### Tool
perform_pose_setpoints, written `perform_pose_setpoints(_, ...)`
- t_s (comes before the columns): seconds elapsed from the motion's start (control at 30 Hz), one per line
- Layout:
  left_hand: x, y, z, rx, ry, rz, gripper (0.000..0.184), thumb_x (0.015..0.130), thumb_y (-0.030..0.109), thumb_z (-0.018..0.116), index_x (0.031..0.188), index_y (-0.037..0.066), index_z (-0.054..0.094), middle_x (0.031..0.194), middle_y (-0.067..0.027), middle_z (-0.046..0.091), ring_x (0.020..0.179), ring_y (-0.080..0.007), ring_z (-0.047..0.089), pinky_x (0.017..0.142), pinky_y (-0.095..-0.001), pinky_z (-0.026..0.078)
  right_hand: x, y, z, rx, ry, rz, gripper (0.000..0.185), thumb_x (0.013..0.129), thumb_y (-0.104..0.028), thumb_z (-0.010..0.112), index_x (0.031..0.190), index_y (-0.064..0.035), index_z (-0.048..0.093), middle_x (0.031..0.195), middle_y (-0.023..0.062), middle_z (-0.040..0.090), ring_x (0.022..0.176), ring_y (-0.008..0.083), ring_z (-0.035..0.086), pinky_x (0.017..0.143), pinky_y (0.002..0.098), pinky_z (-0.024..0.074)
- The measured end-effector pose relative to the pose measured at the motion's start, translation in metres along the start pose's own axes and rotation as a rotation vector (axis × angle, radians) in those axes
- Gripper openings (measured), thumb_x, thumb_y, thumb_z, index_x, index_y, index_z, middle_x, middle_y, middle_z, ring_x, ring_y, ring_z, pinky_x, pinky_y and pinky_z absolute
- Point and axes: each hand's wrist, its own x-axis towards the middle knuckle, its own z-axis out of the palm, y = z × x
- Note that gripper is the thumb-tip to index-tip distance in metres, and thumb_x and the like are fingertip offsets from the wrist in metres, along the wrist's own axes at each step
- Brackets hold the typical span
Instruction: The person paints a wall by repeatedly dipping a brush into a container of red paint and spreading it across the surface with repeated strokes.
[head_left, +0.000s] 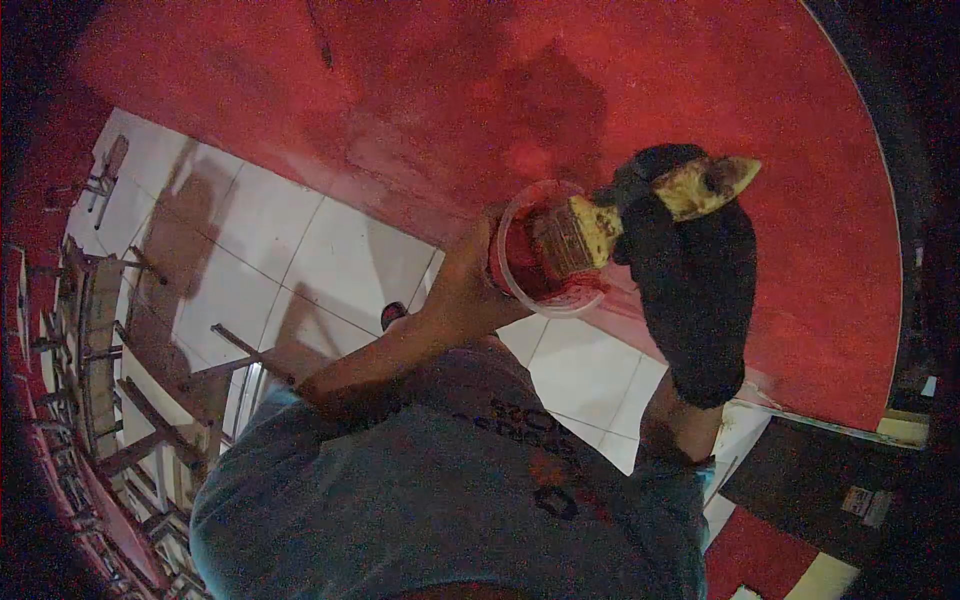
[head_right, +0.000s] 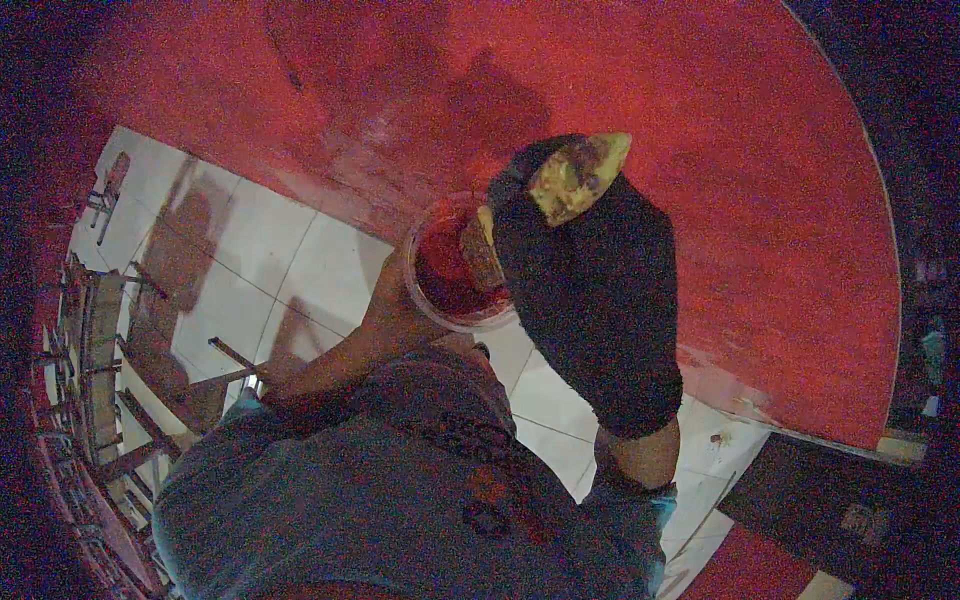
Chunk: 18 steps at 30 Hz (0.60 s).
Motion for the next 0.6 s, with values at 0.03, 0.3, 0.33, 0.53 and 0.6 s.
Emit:
perform_pose_setpoints(0.03, 0.001, 0.001, 0.000, 0.000, -0.044, 0.059, 0.084, 0.059, 0.001, 0.076, 0.128, 0.005, 0.028, 0.126, -0.0102, 0.040, 0.114, -0.0218, 0.043, 0.098, -0.0373, 0.036, 0.000, 0.001, 0.000, 0.041, 0.005, 0.000, 0.015, 0.082, -0.016, 0.052, 0.090, -0.0026, 0.055, 0.075, 0.0070, 0.061, 0.060, 0.0112, 0.056, 0.054, 0.0254, 0.0449)
perform_pose_setpoints(0.3, -0.002, -0.019, -0.014, 0.299, 0.016, 0.033, 0.082, 0.059, 0.003, 0.076, 0.127, 0.005, 0.030, 0.125, -0.0112, 0.042, 0.113, -0.0219, 0.044, 0.097, -0.0360, 0.037, 0.001, 0.002, -0.003, 0.052, 0.013, 0.030, 0.014, 0.082, -0.014, 0.053, 0.089, -0.0028, 0.054, 0.074, 0.0069, 0.060, 0.060, 0.0096, 0.055, 0.053, 0.0236, 0.0441)
perform_pose_setpoints(0.33, -0.002, -0.022, -0.015, 0.208, 0.015, -0.006, 0.081, 0.060, 0.004, 0.076, 0.126, 0.005, 0.031, 0.124, -0.0114, 0.042, 0.113, -0.0220, 0.044, 0.097, -0.0360, 0.038, 0.002, 0.001, -0.003, 0.043, 0.008, 0.051, 0.013, 0.082, -0.015, 0.053, 0.089, -0.0031, 0.054, 0.073, 0.0069, 0.060, 0.060, 0.0093, 0.055, 0.053, 0.0233, 0.0438)
perform_pose_setpoints(0.53, 0.006, -0.039, -0.016, 0.008, 0.058, -0.142, 0.072, 0.067, 0.003, 0.071, 0.126, 0.004, 0.030, 0.124, -0.0118, 0.042, 0.112, -0.0227, 0.045, 0.096, -0.0381, 0.039, 0.003, 0.007, -0.004, 0.013, 0.019, 0.008, 0.013, 0.083, -0.016, 0.054, 0.089, -0.0038, 0.054, 0.073, 0.0054, 0.060, 0.056, 0.0089, 0.053, 0.050, 0.0232, 0.0424)
perform_pose_setpoints(0.6, 0.004, -0.034, -0.016, 0.074, 0.030, -0.109, 0.075, 0.065, 0.004, 0.072, 0.126, 0.004, 0.030, 0.124, -0.0122, 0.041, 0.112, -0.0224, 0.045, 0.095, -0.0381, 0.039, 0.004, 0.007, -0.004, 0.035, 0.026, 0.018, 0.014, 0.083, -0.016, 0.053, 0.089, -0.0039, 0.054, 0.073, 0.0053, 0.060, 0.055, 0.0091, 0.052, 0.049, 0.0232, 0.0415)
